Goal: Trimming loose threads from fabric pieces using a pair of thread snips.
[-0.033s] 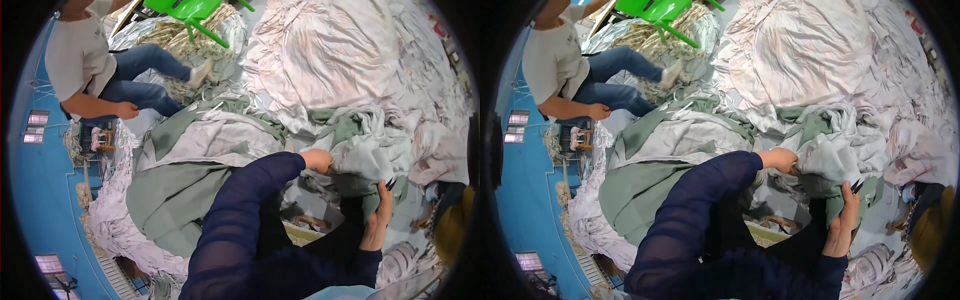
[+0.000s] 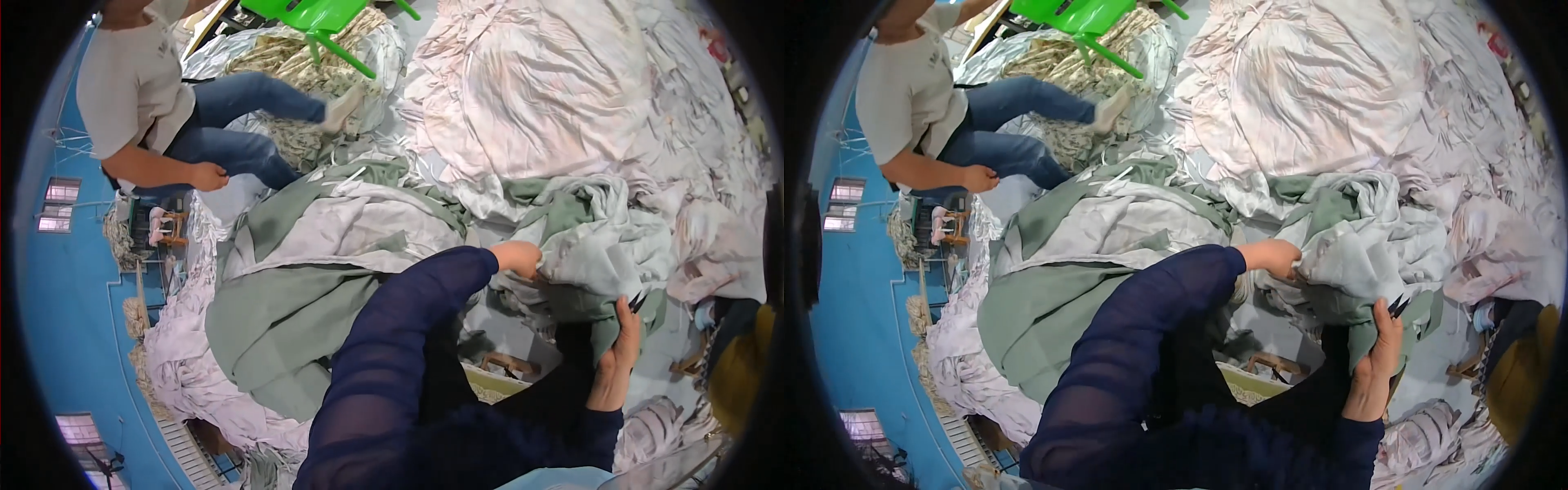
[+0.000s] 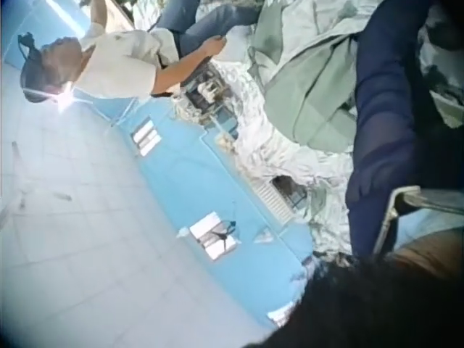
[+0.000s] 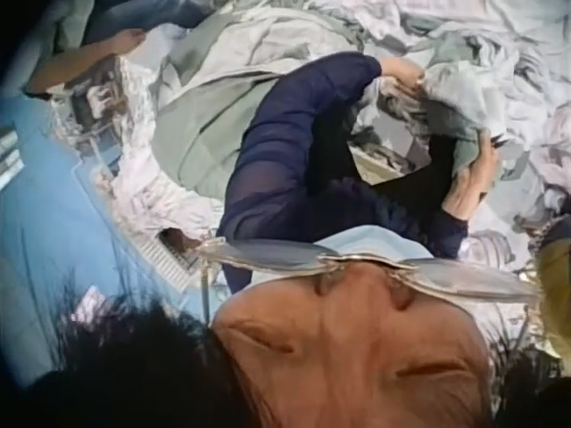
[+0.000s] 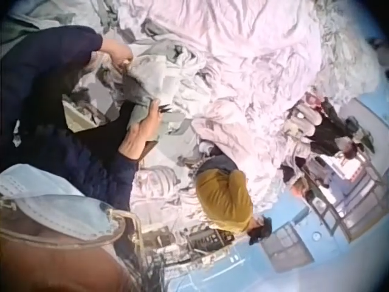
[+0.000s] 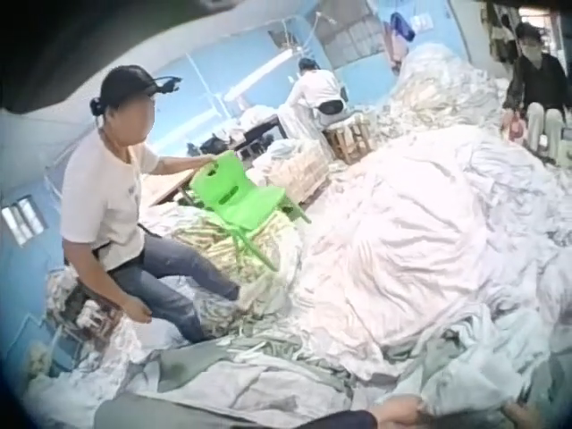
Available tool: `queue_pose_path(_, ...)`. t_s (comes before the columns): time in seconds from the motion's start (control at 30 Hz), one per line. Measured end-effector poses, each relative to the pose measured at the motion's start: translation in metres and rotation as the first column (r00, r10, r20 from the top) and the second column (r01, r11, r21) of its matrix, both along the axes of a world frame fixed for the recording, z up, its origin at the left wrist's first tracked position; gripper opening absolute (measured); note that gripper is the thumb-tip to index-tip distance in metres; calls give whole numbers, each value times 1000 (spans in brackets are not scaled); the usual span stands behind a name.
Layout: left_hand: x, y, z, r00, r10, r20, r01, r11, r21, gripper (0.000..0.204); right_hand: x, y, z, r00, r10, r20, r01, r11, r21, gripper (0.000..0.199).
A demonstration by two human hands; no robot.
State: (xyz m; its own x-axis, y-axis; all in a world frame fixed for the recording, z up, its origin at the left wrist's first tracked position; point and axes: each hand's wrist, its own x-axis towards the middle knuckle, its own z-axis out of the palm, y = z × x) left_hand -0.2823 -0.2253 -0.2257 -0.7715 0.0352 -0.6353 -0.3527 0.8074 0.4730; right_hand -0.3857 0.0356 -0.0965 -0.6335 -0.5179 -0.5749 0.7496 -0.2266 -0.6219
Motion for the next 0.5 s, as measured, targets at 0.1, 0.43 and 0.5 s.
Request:
queue_pose_path(0.1, -1, -46, -50, 904, 427, -10, -423, 898, 117, 51, 9, 5, 7, 999, -51, -3, 51, 997, 49, 34)
queue_pose_path(0.43, 76, -327, -272, -431, 877, -212, -901, -407, 151, 62, -46, 27, -62, 962, -196, 189, 86, 876, 475, 34)
queue_pose_path(0.5, 73, -357, -309, -562, 825, -57, -787, -511, 346, 51, -57, 21, -88, 963, -201, 178, 78, 844, 530, 34)
